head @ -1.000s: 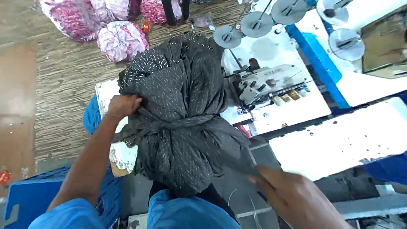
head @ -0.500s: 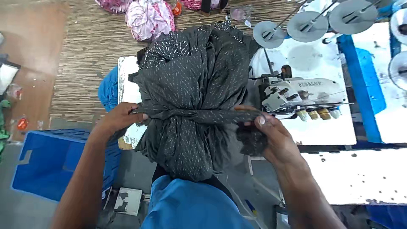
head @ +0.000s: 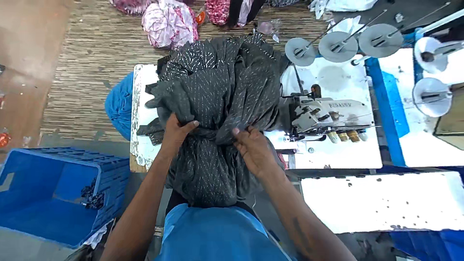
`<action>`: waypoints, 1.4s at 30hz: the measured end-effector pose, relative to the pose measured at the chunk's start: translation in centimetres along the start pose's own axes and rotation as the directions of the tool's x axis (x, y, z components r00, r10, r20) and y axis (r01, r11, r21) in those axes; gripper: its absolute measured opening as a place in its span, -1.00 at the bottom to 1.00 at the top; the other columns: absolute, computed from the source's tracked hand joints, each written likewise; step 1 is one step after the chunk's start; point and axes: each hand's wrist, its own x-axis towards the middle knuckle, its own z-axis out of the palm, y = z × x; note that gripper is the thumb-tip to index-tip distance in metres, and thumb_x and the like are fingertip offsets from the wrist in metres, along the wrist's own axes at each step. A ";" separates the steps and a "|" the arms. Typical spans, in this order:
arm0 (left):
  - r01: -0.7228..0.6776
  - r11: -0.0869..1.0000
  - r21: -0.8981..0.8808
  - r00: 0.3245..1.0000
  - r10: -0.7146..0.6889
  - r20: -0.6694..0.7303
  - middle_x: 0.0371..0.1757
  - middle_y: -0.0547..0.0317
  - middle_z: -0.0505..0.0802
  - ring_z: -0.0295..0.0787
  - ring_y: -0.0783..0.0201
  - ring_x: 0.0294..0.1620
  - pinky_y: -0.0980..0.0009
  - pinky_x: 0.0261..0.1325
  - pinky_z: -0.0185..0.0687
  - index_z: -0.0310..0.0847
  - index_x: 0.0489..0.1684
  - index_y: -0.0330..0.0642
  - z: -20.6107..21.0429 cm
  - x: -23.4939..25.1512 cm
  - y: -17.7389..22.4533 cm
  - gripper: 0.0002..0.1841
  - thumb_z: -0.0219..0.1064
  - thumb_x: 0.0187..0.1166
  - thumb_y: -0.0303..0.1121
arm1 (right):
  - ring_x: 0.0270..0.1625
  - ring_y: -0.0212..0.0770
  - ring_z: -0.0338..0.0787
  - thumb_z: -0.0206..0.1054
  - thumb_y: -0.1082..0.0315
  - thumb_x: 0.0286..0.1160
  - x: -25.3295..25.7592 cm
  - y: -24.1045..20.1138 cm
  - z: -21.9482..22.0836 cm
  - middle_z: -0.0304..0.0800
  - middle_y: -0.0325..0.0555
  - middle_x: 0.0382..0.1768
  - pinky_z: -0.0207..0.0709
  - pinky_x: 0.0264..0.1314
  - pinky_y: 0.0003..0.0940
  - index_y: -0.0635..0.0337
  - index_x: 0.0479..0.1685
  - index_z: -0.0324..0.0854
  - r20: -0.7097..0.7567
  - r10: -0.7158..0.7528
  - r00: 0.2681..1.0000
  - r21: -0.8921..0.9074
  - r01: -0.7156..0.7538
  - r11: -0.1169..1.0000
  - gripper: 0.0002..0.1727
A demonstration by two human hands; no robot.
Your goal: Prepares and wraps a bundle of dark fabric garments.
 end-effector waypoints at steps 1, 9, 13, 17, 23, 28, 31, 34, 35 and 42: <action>0.002 0.998 0.056 1.000 0.000 -0.028 0.14 0.01 0.86 0.81 0.22 0.19 0.17 0.34 0.74 0.57 0.34 -0.32 0.3 0.0 0.0 -0.53 0.51 0.52 -0.32 | -0.01 -0.24 0.84 0.55 0.39 0.40 -0.4 0.0 -0.2 0.83 -0.08 0.03 0.77 0.09 -0.23 0.23 0.41 0.43 0.056 0.024 0.998 -0.091 -0.019 0.996 -0.42; -0.045 0.832 -0.553 0.994 -0.018 -0.108 -0.60 0.33 0.65 0.69 0.34 -0.54 0.32 -0.24 0.79 0.55 -0.21 -0.03 3.3 1.6 2.4 -0.60 -0.16 0.91 -0.09 | 0.12 -0.27 0.87 0.37 0.30 0.55 2.0 1.7 2.3 0.91 -0.15 -0.04 0.74 0.31 -0.13 0.15 -0.01 0.80 0.401 -0.552 0.731 -0.572 0.670 0.473 -0.81; 0.014 0.629 -0.777 0.915 -0.321 -0.243 -0.85 0.54 0.25 0.13 0.52 -0.91 0.57 -0.78 0.19 0.43 -0.42 0.07 0.7 3.6 2.7 -0.54 -0.22 0.92 -0.01 | -0.31 -0.21 0.86 -0.11 0.29 0.86 3.9 1.8 7.5 0.75 -0.20 -0.52 0.80 0.06 -0.14 0.22 -0.27 0.58 0.289 -0.312 0.905 0.056 0.309 0.949 -0.61; -0.090 0.710 -0.698 0.843 -0.319 -0.434 -0.88 0.57 0.31 0.16 0.59 -0.91 0.64 -0.80 0.14 0.42 -0.53 0.10 -7.2 2.0 1.3 -0.51 -0.23 0.92 -0.09 | -0.42 -0.38 0.68 0.04 0.17 0.84 1.1 3.8 18.5 0.72 -0.23 -0.47 0.63 -0.25 -0.35 0.26 -0.18 0.71 0.416 -0.132 0.900 -0.215 0.239 0.947 -0.59; 0.293 0.953 -0.082 0.737 -0.280 -0.615 0.11 -0.08 0.59 0.58 0.36 0.06 0.54 0.23 0.44 0.32 0.27 -0.59 -13.5 1.3 7.4 -0.75 -0.16 0.80 -0.68 | -0.13 0.06 0.78 0.03 -0.02 0.84 -1.9 3.6 25.1 0.73 0.16 -0.31 0.62 0.00 0.10 0.39 -0.35 0.64 0.634 0.162 0.756 -0.563 0.308 0.767 -0.39; 0.640 0.767 -0.053 0.420 -0.406 -0.812 0.66 -0.50 0.43 0.35 -0.23 0.70 0.02 0.72 0.22 0.30 0.54 -0.68 -7.1 4.8 7.2 -0.53 -0.16 0.92 -0.39 | -0.33 -0.31 0.73 0.11 0.04 0.81 -2.6 3.0 12.2 0.71 -0.16 -0.43 0.67 -0.16 -0.25 0.26 -0.22 0.70 0.591 0.038 0.806 -0.464 0.301 0.834 -0.54; 0.639 0.768 0.040 0.517 -0.390 -0.762 0.60 -0.60 0.46 0.37 -0.32 0.67 -0.01 0.71 0.22 0.28 0.54 -0.70 -3.2 7.7 5.7 -0.56 -0.14 0.88 -0.48 | -0.40 -0.48 0.66 0.09 0.21 0.79 -3.8 1.8 4.5 0.66 -0.34 -0.47 0.62 -0.27 -0.47 0.17 -0.27 0.64 0.481 -0.113 0.870 -0.251 0.260 0.932 -0.68; 0.594 0.779 0.203 0.655 -0.321 -0.685 0.47 -0.57 0.58 0.50 -0.29 0.58 -0.06 0.65 0.33 0.42 0.42 -0.66 0.0 8.6 3.4 -0.61 -0.08 0.84 -0.50 | -0.42 -0.53 0.61 0.10 0.23 0.79 -4.9 -0.5 1.5 0.62 -0.41 -0.49 0.55 -0.29 -0.54 0.09 -0.32 0.61 0.430 -0.110 0.896 -0.193 0.211 0.958 -0.71; 0.587 0.773 0.241 0.681 -0.310 -0.663 0.42 -0.55 0.62 0.54 -0.27 0.53 -0.07 0.61 0.37 0.46 0.36 -0.64 1.0 9.4 2.8 -0.62 -0.07 0.84 -0.49 | -0.40 -0.52 0.63 0.11 0.23 0.79 -4.8 -0.9 0.8 0.63 -0.40 -0.48 0.58 -0.27 -0.53 0.10 -0.29 0.61 0.425 -0.120 0.897 -0.197 0.222 0.955 -0.72; 0.693 0.678 0.244 0.632 -0.408 -0.659 0.65 -0.53 0.43 0.35 -0.24 0.70 0.05 0.72 0.22 0.22 0.61 -0.65 4.7 12.8 1.4 -0.55 -0.05 0.88 -0.46 | -0.35 -0.55 0.66 0.11 0.26 0.78 -4.4 2.3 -1.5 0.69 -0.44 -0.44 0.62 -0.16 -0.50 0.05 -0.23 0.62 0.270 -0.143 0.952 -0.075 0.169 0.983 -0.77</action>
